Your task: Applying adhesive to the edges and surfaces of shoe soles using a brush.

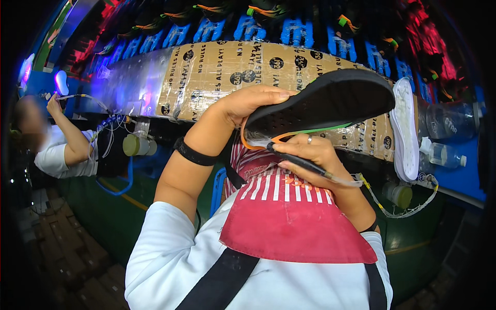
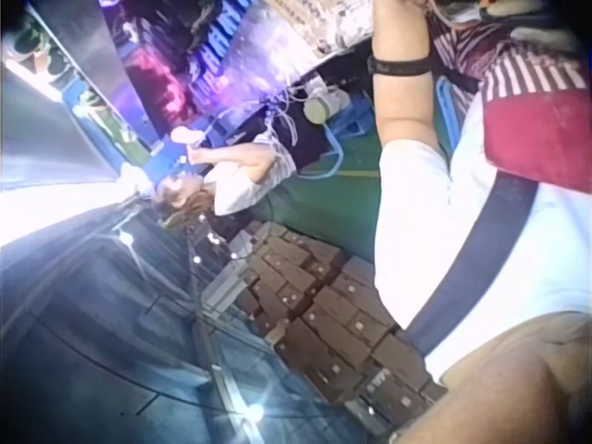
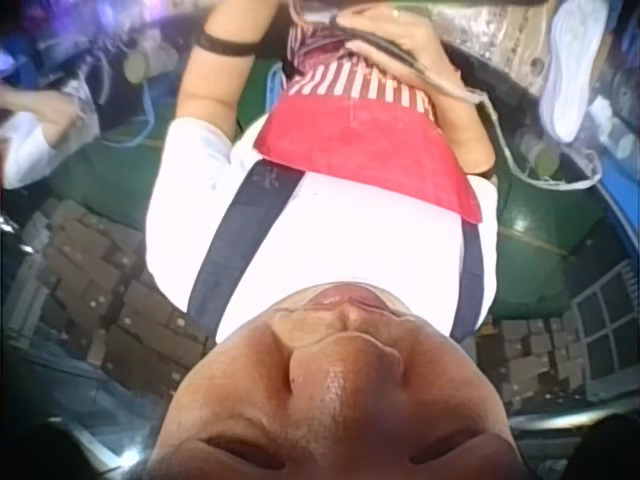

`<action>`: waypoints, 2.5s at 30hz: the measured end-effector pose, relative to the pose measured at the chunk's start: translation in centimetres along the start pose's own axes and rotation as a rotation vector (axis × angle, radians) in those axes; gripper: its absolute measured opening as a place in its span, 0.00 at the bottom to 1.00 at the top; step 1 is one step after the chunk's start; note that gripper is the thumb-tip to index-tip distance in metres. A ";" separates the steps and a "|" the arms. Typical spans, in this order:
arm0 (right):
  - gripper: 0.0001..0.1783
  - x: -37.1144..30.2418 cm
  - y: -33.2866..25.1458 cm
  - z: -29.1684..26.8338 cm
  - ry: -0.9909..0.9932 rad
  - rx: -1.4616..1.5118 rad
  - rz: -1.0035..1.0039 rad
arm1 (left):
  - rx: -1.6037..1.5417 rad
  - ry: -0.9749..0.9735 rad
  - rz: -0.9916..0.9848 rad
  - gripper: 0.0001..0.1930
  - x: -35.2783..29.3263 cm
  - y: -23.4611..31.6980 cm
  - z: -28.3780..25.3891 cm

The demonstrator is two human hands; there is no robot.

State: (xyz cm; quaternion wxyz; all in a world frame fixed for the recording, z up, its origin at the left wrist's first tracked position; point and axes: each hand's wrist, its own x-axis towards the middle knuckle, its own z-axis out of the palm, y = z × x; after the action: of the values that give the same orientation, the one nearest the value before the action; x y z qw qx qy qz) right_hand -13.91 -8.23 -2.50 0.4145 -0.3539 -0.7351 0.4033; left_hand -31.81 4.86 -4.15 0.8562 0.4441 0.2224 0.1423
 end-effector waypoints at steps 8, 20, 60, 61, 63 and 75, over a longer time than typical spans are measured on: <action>0.15 0.1 0.0 -0.5 0.070 0.001 -0.057 | 0.097 0.015 -0.070 0.23 -0.4 0.5 0.3; 0.15 0.0 0.5 -0.8 -0.058 -0.020 -0.113 | 0.324 -0.048 -0.180 0.20 -0.5 1.1 0.2; 0.14 -1.3 1.0 -3.9 0.683 0.298 0.298 | -0.828 0.126 0.298 0.38 -0.6 -7.0 2.2; 0.14 -1.0 0.8 -3.8 0.675 0.268 0.280 | -0.814 0.156 0.289 0.37 -0.5 -6.9 2.5; 0.13 -0.3 0.5 -3.5 0.661 0.206 0.241 | -0.817 0.173 0.296 0.36 -0.2 -6.7 3.6; 0.12 4.3 0.1 -2.5 0.932 -0.289 -0.034 | -1.036 -0.150 0.273 0.43 0.7 -9.2 5.9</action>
State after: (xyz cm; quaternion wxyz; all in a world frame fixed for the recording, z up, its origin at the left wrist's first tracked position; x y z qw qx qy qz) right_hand -13.36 -3.81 -0.34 0.6527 -0.5386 -0.5254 0.0889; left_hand -27.75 -4.15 -8.91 0.9503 -0.0026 0.0016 0.3113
